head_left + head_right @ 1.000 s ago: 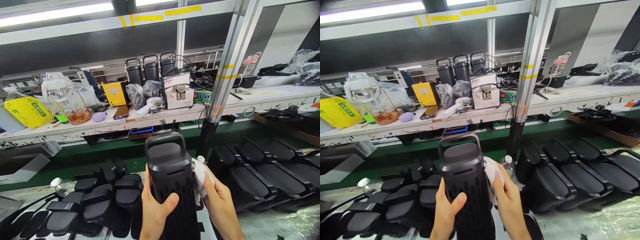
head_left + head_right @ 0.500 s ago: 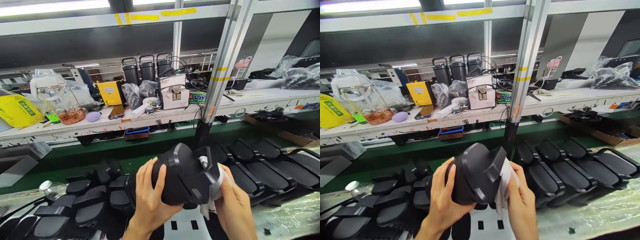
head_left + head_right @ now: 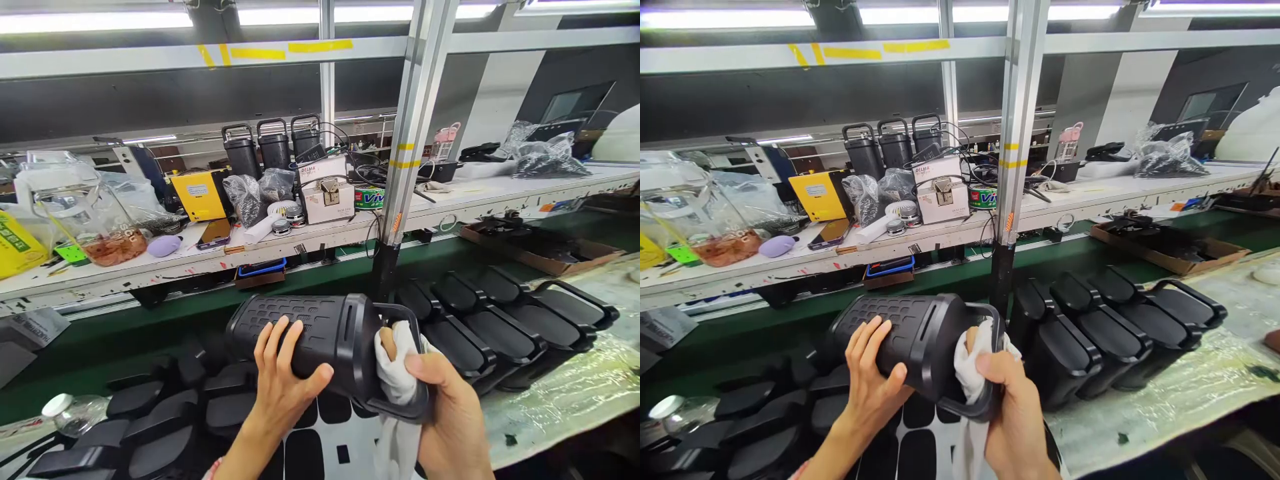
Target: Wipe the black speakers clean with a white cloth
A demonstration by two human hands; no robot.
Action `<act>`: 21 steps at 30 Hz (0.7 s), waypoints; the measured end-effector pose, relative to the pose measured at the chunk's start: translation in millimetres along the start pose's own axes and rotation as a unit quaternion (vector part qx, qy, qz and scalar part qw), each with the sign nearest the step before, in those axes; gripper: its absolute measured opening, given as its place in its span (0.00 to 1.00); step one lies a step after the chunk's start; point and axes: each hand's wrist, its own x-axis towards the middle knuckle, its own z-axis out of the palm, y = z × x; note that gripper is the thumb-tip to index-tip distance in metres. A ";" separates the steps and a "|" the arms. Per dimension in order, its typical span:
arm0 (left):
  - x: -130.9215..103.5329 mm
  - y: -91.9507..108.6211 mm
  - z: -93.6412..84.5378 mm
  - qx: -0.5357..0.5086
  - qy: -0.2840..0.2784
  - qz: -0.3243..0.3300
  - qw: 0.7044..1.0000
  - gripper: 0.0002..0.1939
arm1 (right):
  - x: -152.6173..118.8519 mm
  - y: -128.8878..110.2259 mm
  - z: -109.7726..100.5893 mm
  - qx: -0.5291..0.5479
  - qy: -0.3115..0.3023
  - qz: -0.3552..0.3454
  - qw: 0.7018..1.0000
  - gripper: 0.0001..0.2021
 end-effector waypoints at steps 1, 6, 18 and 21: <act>-6.3 5.8 2.2 -0.014 -0.002 -0.030 0.999 0.30 | -0.1 0.3 1.8 0.003 -0.017 -0.016 1.000 0.03; -23.9 41.9 8.1 -0.280 0.140 -0.549 0.775 0.41 | 2.6 4.5 -8.8 0.007 -0.087 -0.089 0.992 0.06; 73.4 35.1 -6.0 -0.532 0.360 -0.704 0.302 0.28 | 16.0 27.3 -41.4 -0.150 -0.086 -0.057 0.983 0.20; 73.2 30.3 -10.6 -0.501 0.385 -0.678 0.375 0.26 | 22.2 21.8 -42.2 -0.134 0.169 -0.168 0.962 0.19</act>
